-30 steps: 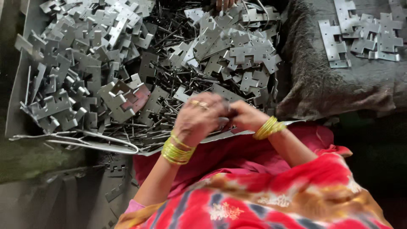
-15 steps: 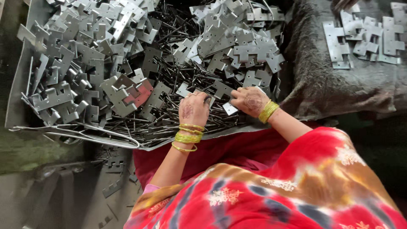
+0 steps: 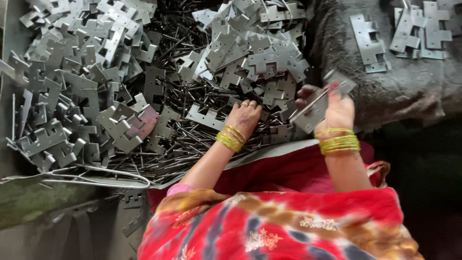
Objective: The person inserts metal rods into the holes of metal plates and places the assembled units into a pile. The person handles the parts by hand, picking up plates and rods from a large bin and assembling them one at a time.
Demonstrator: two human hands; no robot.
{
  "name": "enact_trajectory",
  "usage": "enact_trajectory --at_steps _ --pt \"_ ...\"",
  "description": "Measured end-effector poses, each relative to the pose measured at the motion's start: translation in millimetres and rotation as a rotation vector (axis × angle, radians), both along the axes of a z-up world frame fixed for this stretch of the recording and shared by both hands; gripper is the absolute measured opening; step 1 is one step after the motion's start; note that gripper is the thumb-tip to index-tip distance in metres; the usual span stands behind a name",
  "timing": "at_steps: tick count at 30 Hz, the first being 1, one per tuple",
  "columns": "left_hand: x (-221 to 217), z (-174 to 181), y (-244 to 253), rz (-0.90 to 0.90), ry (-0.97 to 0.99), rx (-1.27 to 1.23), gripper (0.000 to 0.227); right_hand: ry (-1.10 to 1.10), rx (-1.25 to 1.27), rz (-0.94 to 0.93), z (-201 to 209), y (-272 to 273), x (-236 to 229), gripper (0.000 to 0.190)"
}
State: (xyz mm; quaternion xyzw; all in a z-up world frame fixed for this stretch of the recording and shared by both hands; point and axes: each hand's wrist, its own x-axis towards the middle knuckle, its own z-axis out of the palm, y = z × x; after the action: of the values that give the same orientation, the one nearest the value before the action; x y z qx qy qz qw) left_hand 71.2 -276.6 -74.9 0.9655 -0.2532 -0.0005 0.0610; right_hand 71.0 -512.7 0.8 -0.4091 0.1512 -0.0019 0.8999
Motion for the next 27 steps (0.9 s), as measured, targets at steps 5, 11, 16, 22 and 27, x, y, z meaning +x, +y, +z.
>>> enact_trajectory --at_steps 5,11,16,22,27 --pt "3 13 22 0.078 0.075 -0.252 0.023 0.249 0.140 0.218 -45 29 -27 0.030" --pt "-35 32 84 0.474 -0.199 -1.039 0.028 0.259 0.363 0.307 -74 66 -45 0.020" --pt "-84 45 120 0.880 -0.222 -0.531 0.039 0.167 0.232 0.388 -76 83 -57 0.024" --pt "-128 76 61 0.657 -0.088 -0.613 0.026 0.101 0.186 0.379 -55 111 -72 0.018" --pt "-136 79 59 0.451 0.076 -0.681 0.021 0.014 0.223 0.513 -28 131 -82 0.020"
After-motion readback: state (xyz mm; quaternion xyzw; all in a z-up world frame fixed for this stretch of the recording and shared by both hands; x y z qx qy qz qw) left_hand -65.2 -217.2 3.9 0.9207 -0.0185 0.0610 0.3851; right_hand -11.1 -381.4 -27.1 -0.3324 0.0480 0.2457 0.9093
